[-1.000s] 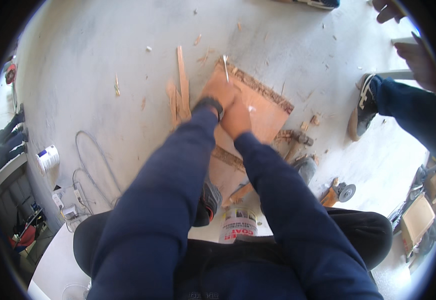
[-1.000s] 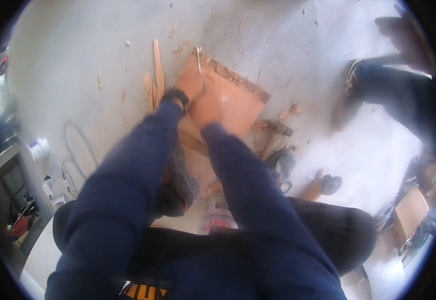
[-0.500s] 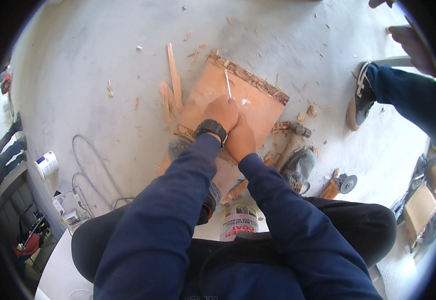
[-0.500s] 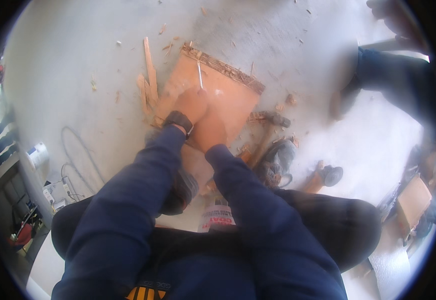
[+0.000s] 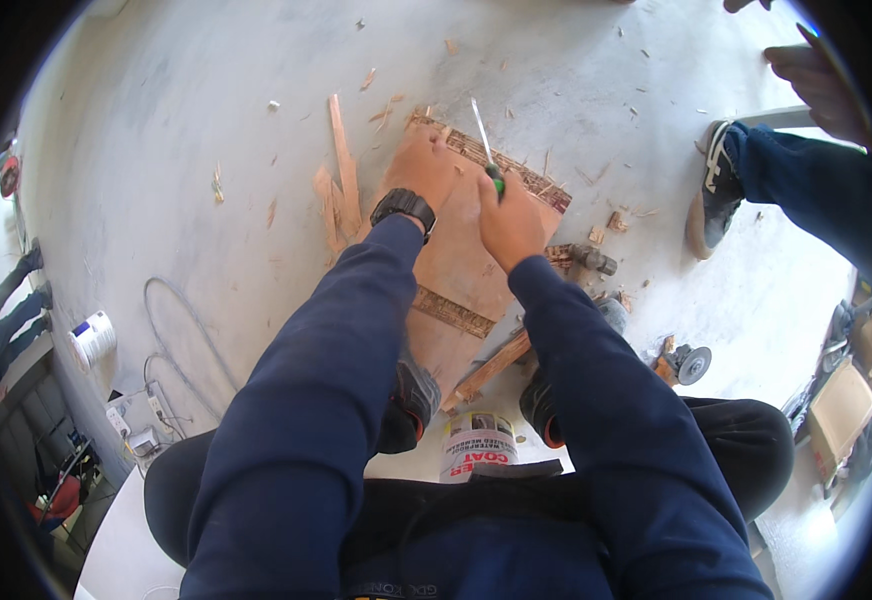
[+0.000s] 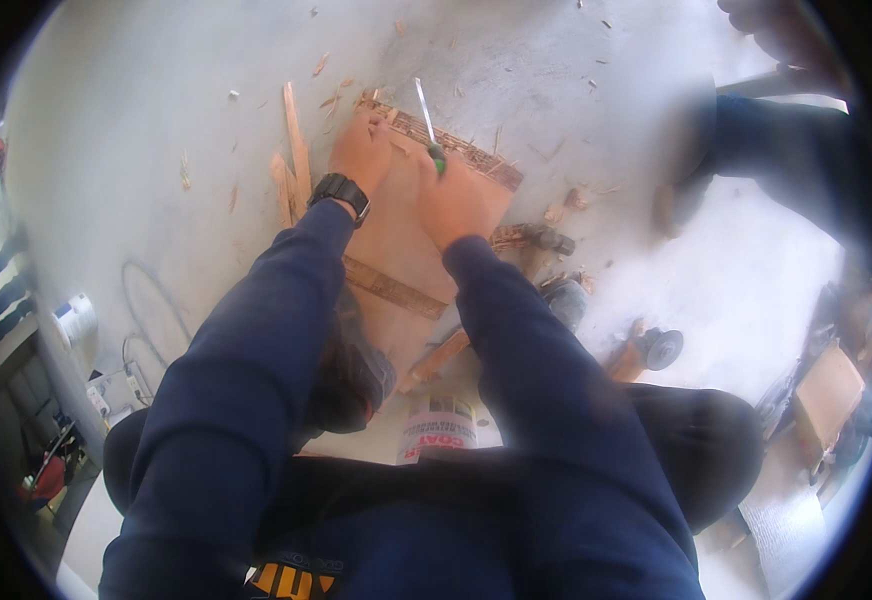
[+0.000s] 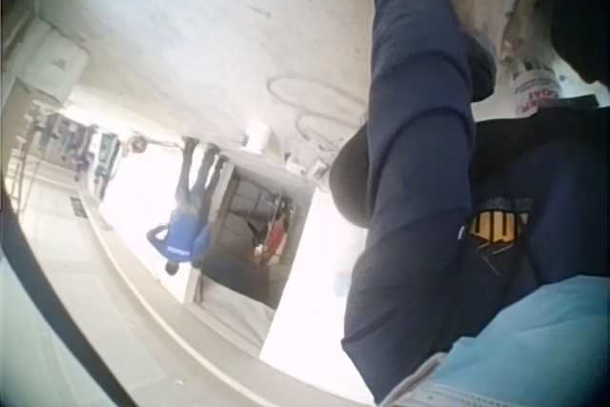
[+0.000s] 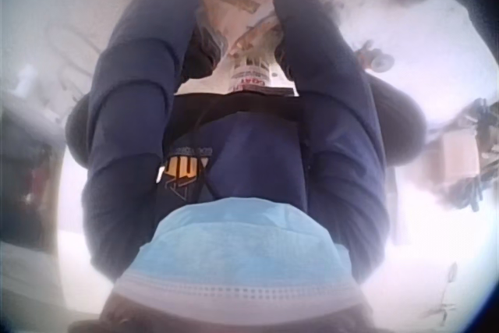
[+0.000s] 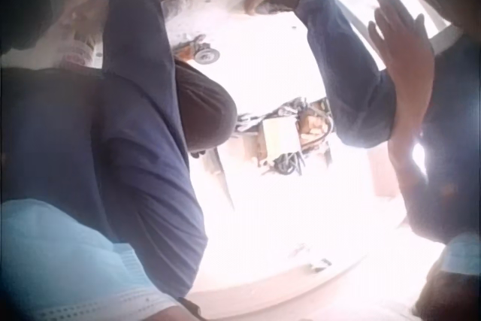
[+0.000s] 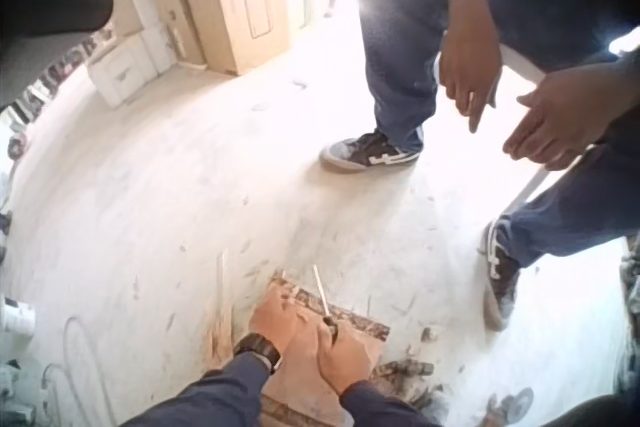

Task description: The person sits on the floor and uses a screwdriver and hammer to assemble a wooden piece. They drive screws into the wood and occasionally tap the screwdriver with the hammer to secure the joints.

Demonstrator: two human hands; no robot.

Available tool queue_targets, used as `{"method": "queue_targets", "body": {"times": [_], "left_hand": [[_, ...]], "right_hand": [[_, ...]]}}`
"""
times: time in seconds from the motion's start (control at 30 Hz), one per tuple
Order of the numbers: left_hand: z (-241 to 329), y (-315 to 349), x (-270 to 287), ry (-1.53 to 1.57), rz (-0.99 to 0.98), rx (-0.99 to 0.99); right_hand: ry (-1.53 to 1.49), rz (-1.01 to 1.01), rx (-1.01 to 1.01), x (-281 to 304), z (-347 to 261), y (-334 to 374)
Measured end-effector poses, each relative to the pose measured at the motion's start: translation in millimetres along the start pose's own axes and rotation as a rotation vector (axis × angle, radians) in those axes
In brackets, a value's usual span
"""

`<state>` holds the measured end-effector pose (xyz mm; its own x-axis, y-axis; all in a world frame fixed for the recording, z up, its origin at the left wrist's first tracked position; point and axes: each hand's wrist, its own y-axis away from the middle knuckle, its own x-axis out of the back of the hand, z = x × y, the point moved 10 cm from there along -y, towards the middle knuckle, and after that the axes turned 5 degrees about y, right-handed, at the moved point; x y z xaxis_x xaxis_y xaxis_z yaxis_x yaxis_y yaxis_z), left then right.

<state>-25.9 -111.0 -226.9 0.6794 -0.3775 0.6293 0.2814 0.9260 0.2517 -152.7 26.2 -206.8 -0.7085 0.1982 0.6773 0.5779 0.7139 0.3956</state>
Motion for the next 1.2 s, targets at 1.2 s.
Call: {"method": "queue_targets", "body": {"times": [1.2], "left_hand": [[75, 18, -80, -0.497, -0.283, -0.735]], "right_hand": [[-0.169, 0.075, -0.233, 49, 106, 22]]}}
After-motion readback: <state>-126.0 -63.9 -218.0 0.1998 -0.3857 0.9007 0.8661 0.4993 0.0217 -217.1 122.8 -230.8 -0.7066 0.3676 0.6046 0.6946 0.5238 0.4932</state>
